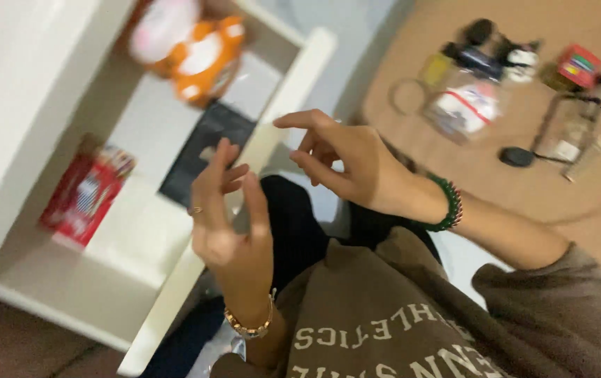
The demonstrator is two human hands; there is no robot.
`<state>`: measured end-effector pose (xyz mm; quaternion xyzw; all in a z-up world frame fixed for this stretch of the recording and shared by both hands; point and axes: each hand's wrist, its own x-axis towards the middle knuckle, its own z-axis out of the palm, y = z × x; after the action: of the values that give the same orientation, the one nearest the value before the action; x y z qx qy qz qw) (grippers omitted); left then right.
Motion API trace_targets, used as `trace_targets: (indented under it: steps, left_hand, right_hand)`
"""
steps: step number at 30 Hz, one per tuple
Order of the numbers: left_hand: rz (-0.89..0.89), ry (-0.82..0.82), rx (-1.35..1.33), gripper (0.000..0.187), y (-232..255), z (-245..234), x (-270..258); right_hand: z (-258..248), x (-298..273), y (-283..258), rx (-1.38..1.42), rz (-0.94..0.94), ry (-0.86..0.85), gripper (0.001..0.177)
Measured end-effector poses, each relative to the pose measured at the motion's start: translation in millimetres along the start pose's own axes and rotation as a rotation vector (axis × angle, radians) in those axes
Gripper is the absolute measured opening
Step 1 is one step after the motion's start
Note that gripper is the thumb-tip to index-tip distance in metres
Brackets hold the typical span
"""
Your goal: The person organizes various small items from a bed into a white drawer. They place a red packet, a white envelope, a black box, a cat-shaped toy, a phone case, and several bottles into the drawer one by one.
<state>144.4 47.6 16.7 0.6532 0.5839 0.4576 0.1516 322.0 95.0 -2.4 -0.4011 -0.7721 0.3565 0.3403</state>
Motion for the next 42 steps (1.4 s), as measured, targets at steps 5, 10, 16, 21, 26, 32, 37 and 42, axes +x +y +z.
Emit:
trace_targets:
  steps: [5,10,16,21,26,32,37,42]
  left_hand:
    - [0.127,-0.235,-0.214,0.029,5,89,-3]
    - [0.174,-0.414,-0.376,0.033,-17,212,-16]
    - [0.027,-0.498,-0.442,0.024,-22,361,-43]
    - [0.0,-0.454,-0.241,0.033,-34,456,-45]
    - [0.001,-0.487,-0.032,0.038,-79,518,-76]
    - [-0.133,-0.622,-0.258,0.039,-43,455,-61]
    - [-0.153,-0.617,-0.307,0.041,-22,393,-55]
    - [-0.113,-0.676,-0.377,0.047,-54,358,-60]
  right_hand:
    - [-16,-77,71,0.241,0.405,0.302,0.04]
    - [-17,-165,180,0.261,0.662,0.576,0.045]
    - [-34,-235,304,-0.247,0.868,0.969,0.031]
    - [-41,-256,377,-0.198,1.034,1.16,0.032]
    - [-51,-234,351,0.035,0.982,1.152,0.036]
    - [-53,-232,313,0.194,0.957,1.159,0.044]
    - [-51,-220,263,0.224,0.874,1.198,0.04]
    - [-41,-193,193,0.253,0.81,1.158,0.037]
